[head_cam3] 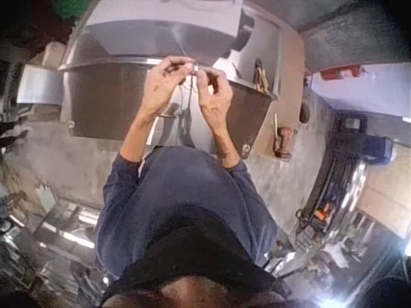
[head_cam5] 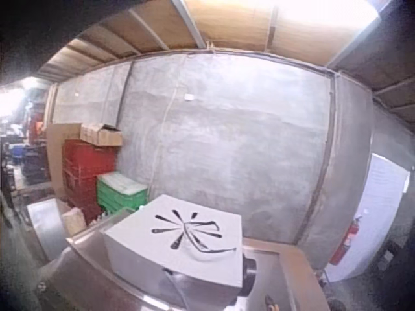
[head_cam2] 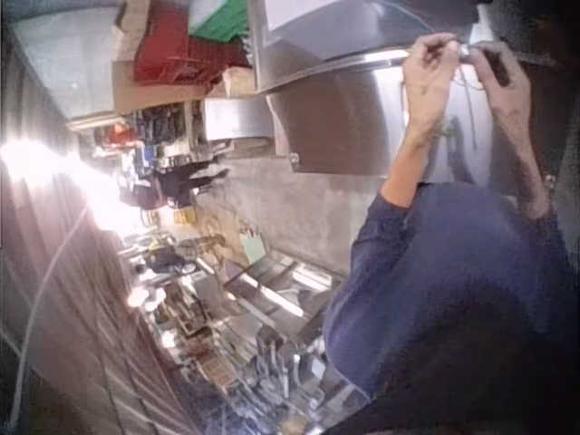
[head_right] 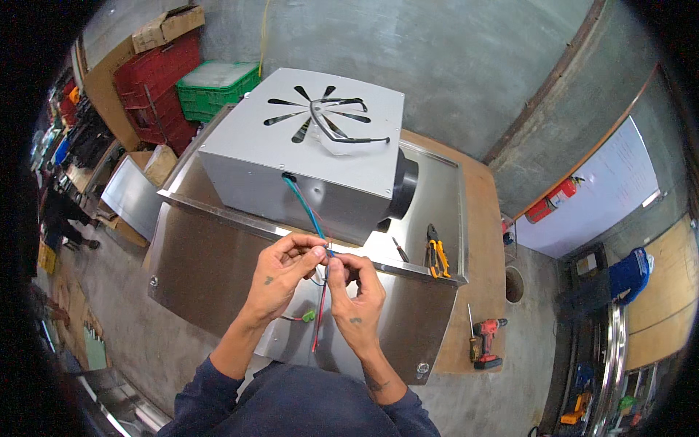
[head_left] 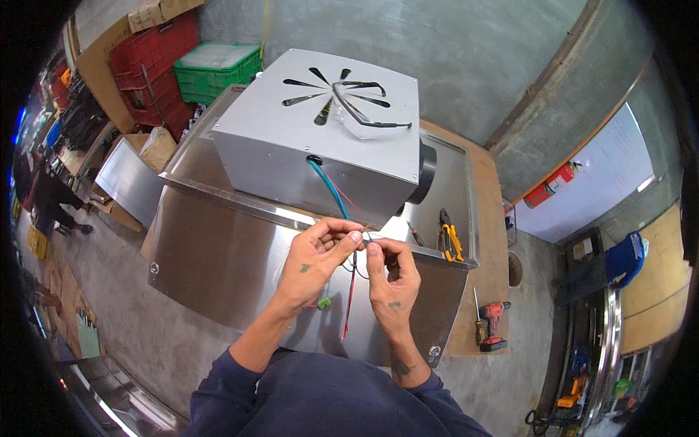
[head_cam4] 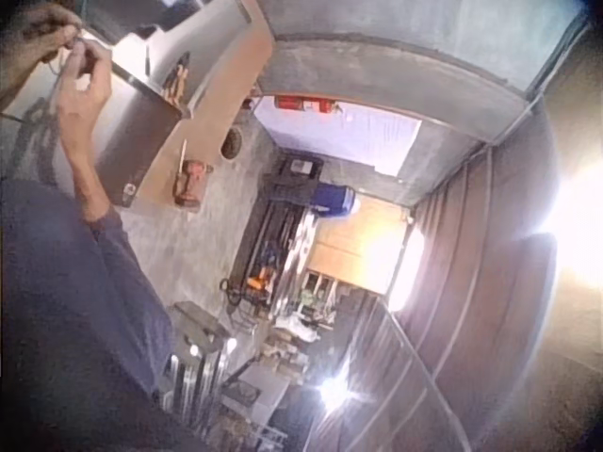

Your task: The person strips the insulation from several colored wires using pliers, then inserts the exposed ends into a green terminal block and tightens the screws with a screwdriver to secure the connections.

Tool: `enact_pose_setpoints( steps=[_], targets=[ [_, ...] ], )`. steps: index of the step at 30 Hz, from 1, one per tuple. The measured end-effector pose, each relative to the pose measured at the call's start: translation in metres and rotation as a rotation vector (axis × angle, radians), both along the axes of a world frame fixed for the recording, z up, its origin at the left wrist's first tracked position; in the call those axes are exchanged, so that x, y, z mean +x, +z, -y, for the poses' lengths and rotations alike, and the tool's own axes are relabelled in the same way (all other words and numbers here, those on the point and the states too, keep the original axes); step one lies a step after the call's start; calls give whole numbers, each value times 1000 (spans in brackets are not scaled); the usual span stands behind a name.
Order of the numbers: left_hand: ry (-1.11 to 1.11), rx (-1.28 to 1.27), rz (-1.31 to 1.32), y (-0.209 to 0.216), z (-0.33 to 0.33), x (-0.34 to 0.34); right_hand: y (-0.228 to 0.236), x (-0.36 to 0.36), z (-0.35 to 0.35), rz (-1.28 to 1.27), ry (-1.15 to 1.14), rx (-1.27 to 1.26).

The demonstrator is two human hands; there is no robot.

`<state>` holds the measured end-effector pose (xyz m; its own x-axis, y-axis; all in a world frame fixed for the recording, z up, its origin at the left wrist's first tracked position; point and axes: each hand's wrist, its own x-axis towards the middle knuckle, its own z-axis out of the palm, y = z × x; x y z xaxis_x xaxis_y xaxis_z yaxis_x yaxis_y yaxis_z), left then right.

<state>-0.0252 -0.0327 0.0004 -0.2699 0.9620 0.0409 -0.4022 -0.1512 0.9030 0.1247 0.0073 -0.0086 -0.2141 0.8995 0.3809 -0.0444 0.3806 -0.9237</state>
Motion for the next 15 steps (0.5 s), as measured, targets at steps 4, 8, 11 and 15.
enact_pose_setpoints(
  steps=[4,8,11,15],
  targets=[
    [13,13,-40,0,-1,2,-3,0,-3,58,-21,3],
    [8,-13,-94,-1,0,-1,-1,-1,-1,48,-20,-9],
    [-4,-5,-68,0,-1,-3,-3,-3,-2,39,-15,-13],
    [-6,-13,-88,1,-2,-3,-3,-5,-3,20,-30,-28]
  ],
)
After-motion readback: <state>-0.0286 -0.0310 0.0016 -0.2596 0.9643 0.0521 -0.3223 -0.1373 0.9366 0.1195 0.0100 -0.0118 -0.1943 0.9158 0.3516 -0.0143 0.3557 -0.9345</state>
